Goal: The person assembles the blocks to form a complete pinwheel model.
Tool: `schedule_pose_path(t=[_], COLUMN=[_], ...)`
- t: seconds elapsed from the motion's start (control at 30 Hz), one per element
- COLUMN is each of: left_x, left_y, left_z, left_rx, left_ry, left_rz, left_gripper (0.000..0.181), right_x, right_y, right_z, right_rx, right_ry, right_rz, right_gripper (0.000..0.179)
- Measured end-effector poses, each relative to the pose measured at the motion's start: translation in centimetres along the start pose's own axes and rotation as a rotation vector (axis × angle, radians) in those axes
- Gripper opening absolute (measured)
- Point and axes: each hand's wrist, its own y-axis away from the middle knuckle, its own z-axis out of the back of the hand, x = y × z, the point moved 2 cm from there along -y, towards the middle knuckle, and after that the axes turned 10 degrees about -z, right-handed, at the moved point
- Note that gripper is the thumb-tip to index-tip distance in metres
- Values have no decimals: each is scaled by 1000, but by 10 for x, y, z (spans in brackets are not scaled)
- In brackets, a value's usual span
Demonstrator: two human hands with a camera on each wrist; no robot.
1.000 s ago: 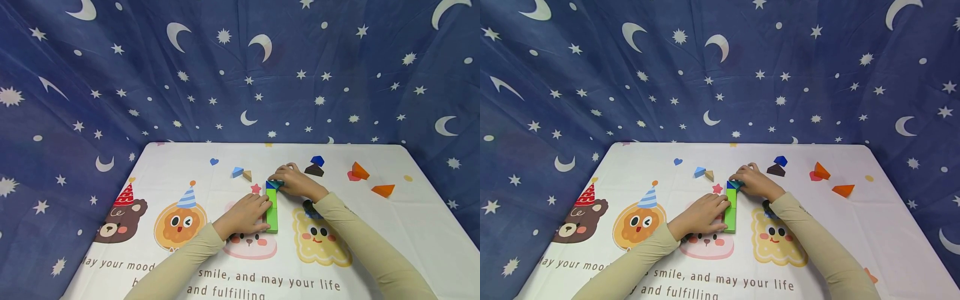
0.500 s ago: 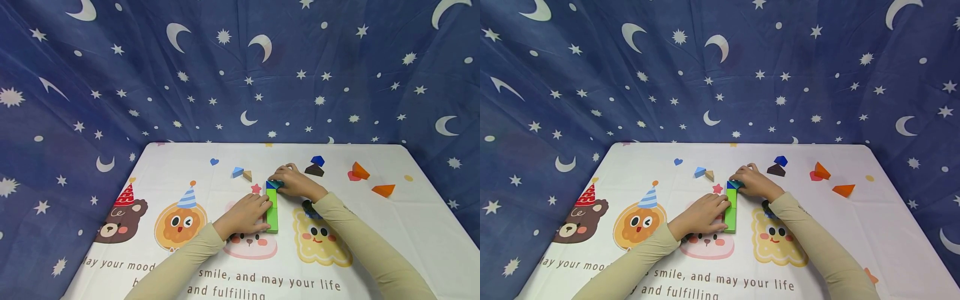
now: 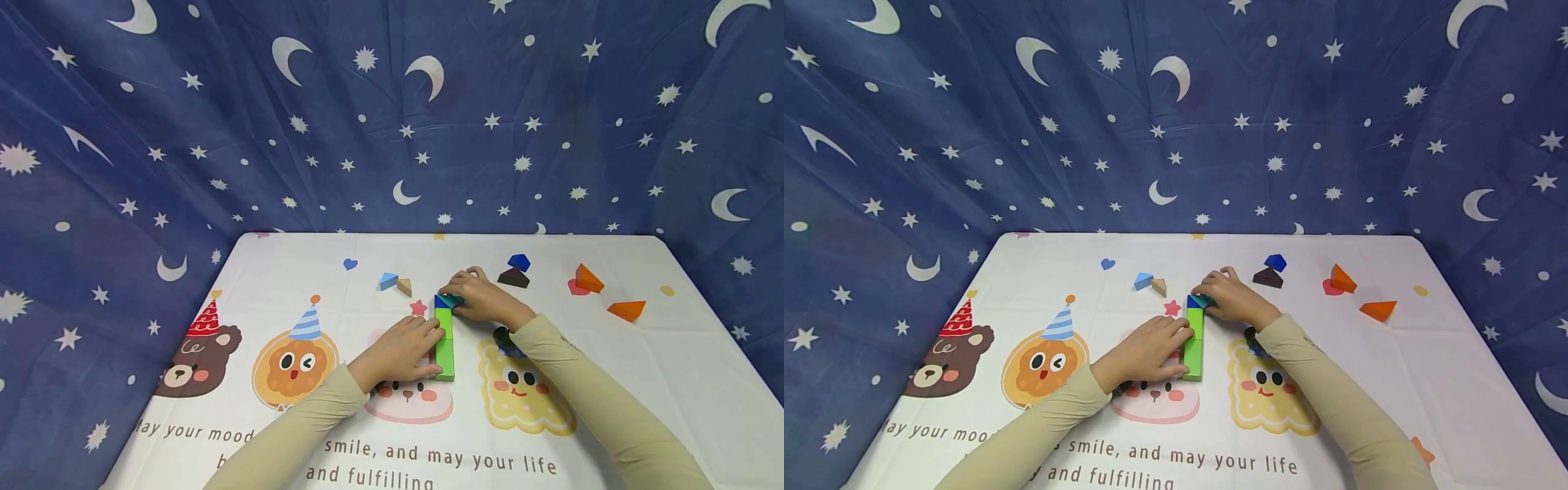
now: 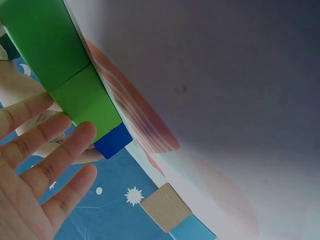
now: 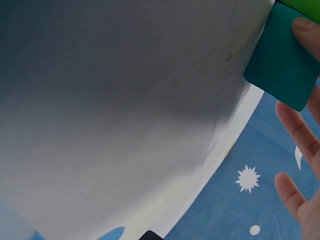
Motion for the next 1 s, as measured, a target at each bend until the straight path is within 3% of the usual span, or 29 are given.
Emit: schedule_pose_path(t=[1.0], left_x=[1], left_y=[0], left_z=[0], left_rx=[-17], left_ry=[-2], left_rz=[-7], left_gripper=[57], right_x=[2], right_y=[-3], right_z=[2], right_rx=[50], right_ry=[26], right_rz=[52], right_gripper=[45])
